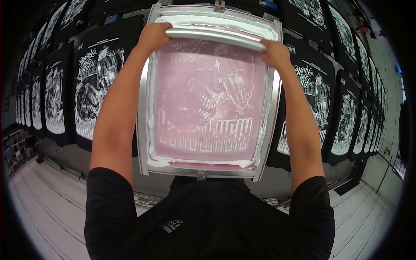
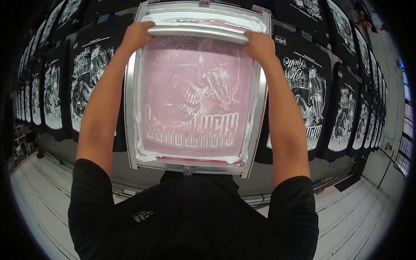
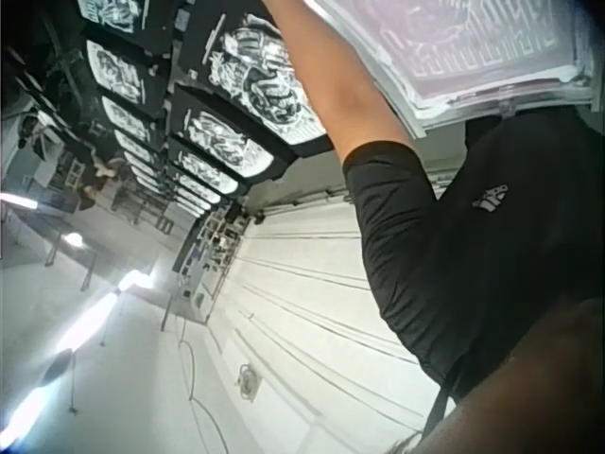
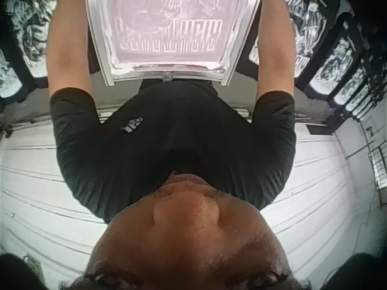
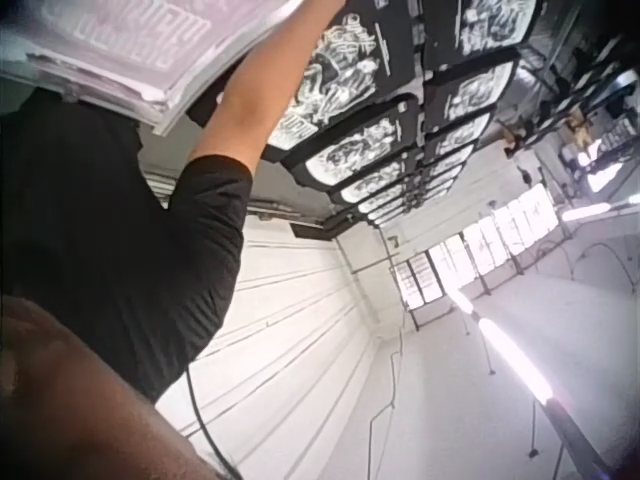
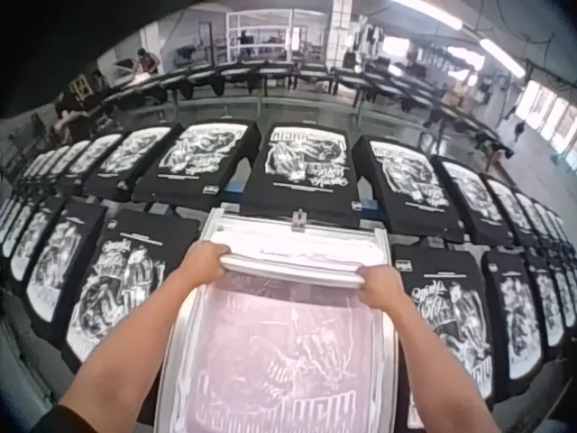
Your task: The recorder is screen printing white ink onto black t-shirts using a manual screen frame and squeegee.
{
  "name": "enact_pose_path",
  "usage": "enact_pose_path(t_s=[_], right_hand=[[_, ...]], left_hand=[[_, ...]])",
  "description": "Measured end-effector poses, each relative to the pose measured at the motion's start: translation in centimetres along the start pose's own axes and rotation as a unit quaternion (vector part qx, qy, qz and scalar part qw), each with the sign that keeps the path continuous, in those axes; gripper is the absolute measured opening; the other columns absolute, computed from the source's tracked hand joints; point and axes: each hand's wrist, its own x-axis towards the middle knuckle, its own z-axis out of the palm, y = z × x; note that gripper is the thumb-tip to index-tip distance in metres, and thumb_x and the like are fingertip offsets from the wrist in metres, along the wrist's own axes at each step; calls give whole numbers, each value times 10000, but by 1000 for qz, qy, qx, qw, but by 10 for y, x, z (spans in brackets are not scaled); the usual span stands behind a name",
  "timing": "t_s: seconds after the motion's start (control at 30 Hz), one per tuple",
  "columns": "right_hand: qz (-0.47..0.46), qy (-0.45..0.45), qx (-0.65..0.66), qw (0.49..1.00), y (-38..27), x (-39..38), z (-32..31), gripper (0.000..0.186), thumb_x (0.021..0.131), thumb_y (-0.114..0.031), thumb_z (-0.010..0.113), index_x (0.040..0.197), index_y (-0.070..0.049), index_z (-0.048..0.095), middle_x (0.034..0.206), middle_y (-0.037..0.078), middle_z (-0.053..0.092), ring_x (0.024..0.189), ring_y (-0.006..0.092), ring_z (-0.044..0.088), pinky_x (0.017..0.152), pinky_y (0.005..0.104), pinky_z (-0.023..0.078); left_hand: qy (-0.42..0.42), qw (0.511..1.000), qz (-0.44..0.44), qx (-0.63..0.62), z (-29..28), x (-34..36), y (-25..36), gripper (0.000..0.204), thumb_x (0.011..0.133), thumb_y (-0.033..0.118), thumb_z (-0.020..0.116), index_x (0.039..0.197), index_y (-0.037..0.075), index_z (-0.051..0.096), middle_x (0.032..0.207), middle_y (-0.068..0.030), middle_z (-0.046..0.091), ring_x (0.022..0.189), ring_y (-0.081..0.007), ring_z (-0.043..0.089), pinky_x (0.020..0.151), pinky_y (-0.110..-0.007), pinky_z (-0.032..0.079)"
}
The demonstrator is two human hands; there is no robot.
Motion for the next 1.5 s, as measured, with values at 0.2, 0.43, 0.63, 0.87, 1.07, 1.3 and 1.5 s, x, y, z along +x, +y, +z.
enact_pose_path(t_s=[0.2, 0.43, 0.63, 0.87, 1.07, 1.3, 1.5], right_hand=[[-65, -21, 34, 997, 21, 79, -34, 487, 665, -140, 597, 1140, -112, 696, 1015, 194, 701, 956, 359, 673, 879, 402, 531], [-80, -76, 121, 986, 51, 124, -47, 437, 604, -127, 647, 1021, -7, 698, 857, 211, 702, 810, 329, 687, 772, 367, 528], [-132, -169, 34, 976, 14, 151, -47, 461, 612, -116, 674, 1051, 23, 680, 942, 234, 705, 914, 342, 686, 845, 390, 520], [-157, -53, 59, 984, -50, 144, -25, 439, 683, -92, 571, 1106, -41, 676, 1040, 236, 682, 1011, 389, 640, 899, 402, 498], [-143, -80, 81, 983, -63, 56, -29, 484, 608, -60, 582, 1079, -23, 685, 937, 258, 680, 933, 387, 661, 857, 408, 502], [-76, -141, 88, 983, -151, -191, -28, 440, 715, -29, 563, 1138, -73, 680, 1084, 194, 681, 1015, 351, 645, 902, 430, 505], [-112, -55, 180, 976, -198, -380, -16, 317, 656, 41, 551, 946, -69, 614, 812, 117, 606, 838, 343, 587, 731, 468, 462]], left_hand=[[-67, 997, -27, 36, -35, 45, -14, 405, 722, 341, 785, 1068, 146, 710, 1015, -131, 707, 982, -326, 660, 872, -415, 510], [-148, 923, -206, -288, -71, -140, 89, 324, 878, 250, 689, 1112, 27, 661, 1052, -185, 679, 1033, -316, 640, 935, -419, 467], [-537, 699, -209, -423, -5, -435, 162, 436, 914, 445, 616, 869, 15, 672, 812, -181, 659, 757, -273, 637, 664, -411, 488], [-384, 695, -202, -574, 42, -479, 195, 494, 900, 460, 644, 854, -32, 645, 726, -171, 622, 678, -208, 592, 634, -385, 459], [-388, 731, -182, -531, 53, -482, 194, 508, 894, 462, 656, 728, -18, 634, 564, -116, 536, 544, -174, 536, 552, -374, 420], [-377, 715, -234, -540, 55, -477, 197, 403, 907, 403, 654, 755, 33, 707, 594, -70, 612, 566, -153, 578, 562, -343, 443], [-394, 760, -271, -439, 38, -470, 213, 438, 909, 457, 646, 783, 41, 702, 627, -41, 622, 580, -151, 559, 573, -315, 444]])
